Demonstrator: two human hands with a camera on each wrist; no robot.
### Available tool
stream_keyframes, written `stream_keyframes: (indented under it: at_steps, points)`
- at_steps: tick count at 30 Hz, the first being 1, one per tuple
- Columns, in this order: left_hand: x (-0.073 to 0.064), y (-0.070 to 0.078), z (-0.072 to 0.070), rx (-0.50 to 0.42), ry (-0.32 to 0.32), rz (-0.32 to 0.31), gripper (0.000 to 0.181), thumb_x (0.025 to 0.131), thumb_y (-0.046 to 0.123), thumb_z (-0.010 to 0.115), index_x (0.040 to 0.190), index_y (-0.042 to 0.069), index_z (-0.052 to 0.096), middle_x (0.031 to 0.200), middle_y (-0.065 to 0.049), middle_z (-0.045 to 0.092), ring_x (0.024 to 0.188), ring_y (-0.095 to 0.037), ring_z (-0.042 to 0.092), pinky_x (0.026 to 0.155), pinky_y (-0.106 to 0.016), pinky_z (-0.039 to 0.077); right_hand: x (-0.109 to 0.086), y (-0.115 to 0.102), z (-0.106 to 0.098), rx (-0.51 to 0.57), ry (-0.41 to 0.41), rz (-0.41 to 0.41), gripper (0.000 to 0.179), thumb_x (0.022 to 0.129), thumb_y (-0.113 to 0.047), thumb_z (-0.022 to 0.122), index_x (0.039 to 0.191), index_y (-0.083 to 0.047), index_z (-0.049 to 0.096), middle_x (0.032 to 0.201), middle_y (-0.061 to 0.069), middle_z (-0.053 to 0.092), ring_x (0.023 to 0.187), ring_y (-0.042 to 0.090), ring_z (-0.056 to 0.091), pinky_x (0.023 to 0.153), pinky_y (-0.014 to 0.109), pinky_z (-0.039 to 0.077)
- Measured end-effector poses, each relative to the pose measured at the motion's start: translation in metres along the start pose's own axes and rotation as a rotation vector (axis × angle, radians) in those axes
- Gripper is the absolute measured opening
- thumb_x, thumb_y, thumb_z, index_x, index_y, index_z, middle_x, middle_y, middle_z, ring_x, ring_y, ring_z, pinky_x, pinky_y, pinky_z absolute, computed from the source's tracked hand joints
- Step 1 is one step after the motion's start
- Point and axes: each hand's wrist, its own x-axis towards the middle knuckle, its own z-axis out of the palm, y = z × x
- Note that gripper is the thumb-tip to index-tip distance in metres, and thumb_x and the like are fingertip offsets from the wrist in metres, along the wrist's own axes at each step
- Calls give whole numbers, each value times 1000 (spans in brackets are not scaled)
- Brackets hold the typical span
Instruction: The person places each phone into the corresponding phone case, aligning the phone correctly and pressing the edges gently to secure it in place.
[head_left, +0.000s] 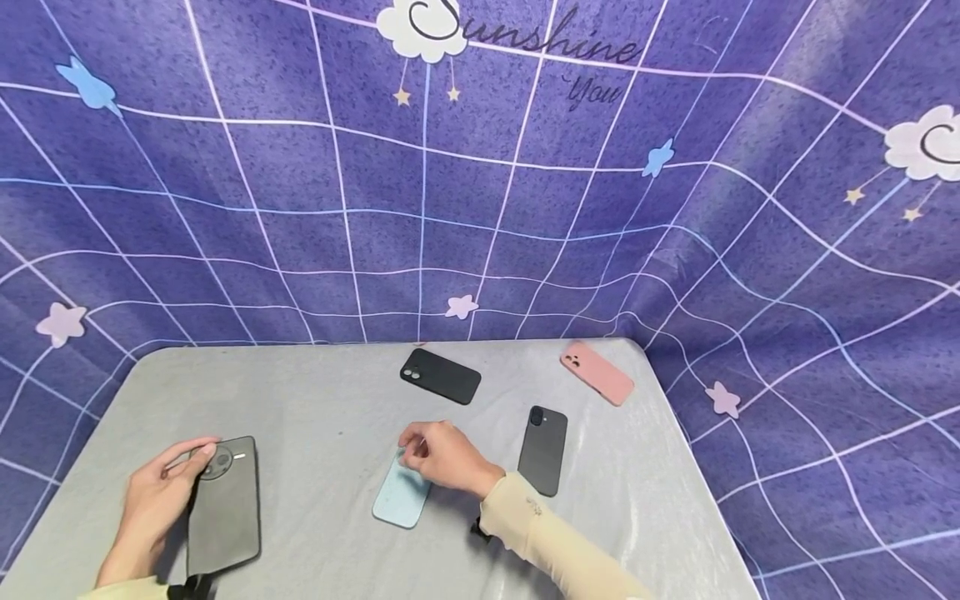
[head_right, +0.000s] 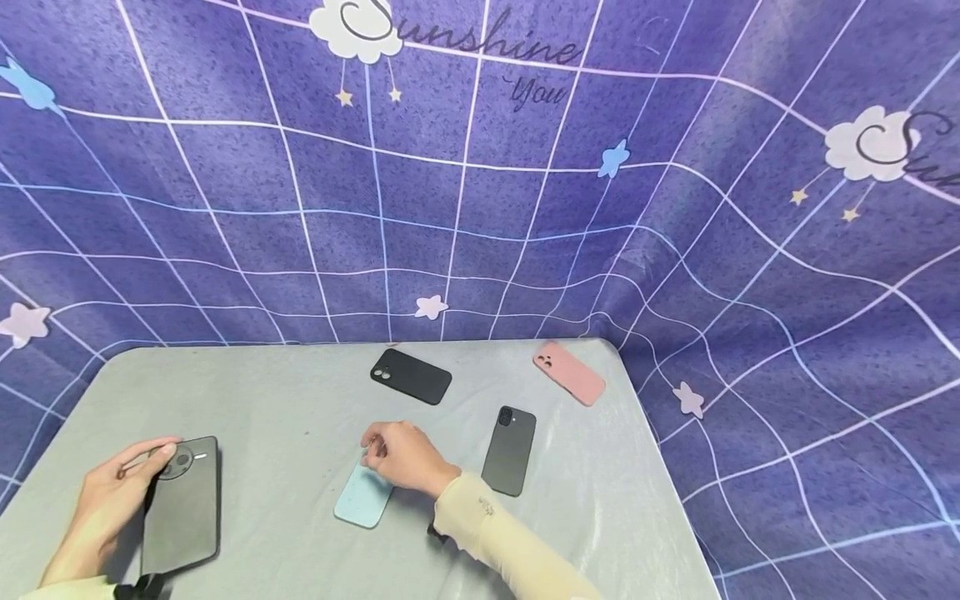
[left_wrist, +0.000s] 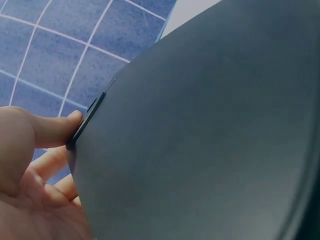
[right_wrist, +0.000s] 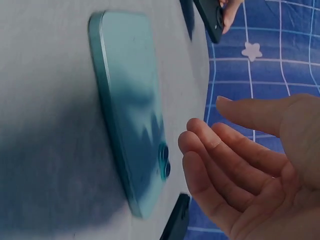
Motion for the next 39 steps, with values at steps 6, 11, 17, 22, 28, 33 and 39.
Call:
stream_keyframes:
  at_steps: [6,11,17,22,28,33,39]
  points:
    - [7,2,3,67,-56,50,48,105,51,67,136,16,74,96,38,69,91,23,55,73,-8,41,-4,12,-13,-28,30,20,14,97,-5,79,110,-1,77,84,-6,72,74,-4,62,70,12,52]
    - [14,2,7,121,-75,99,50,106,50,66,138,11,73,102,34,71,94,25,53,75,-9,40,-9,18,-17,-33,47,22,15,96,-4,78,110,2,76,84,-4,73,74,-4,63,72,13,52]
    - [21,2,10,181,-102,122,52,106,50,65,138,9,72,106,28,73,93,25,51,77,-16,41,-13,23,-18,-51,59,31,15,95,-1,75,110,1,76,83,-4,75,73,-5,64,71,14,51]
    - [26,3,12,308,-73,190,49,106,44,70,132,3,73,102,2,80,82,19,51,67,-18,43,-14,24,-23,-117,82,52,17,95,-2,73,111,-2,76,84,-8,77,74,-6,64,70,18,52]
    - [31,7,16,478,-132,231,56,102,44,75,138,2,68,93,-11,59,79,-21,50,64,-32,36,-14,27,-30,-200,110,68,16,95,-10,80,111,-6,77,86,-8,77,75,-2,65,73,26,56]
    - [30,7,17,499,-110,280,50,100,36,79,133,0,72,116,-31,68,100,-40,64,72,-39,47,-13,31,-33,-251,122,69,19,93,-15,83,109,-8,77,85,-7,76,76,3,66,71,28,57]
    - [31,7,15,510,-134,263,53,103,39,75,136,-1,69,122,-36,66,108,-47,63,78,-51,52,-11,38,-35,-257,121,91,19,92,-16,84,108,-9,77,83,-8,73,72,2,62,68,26,53]
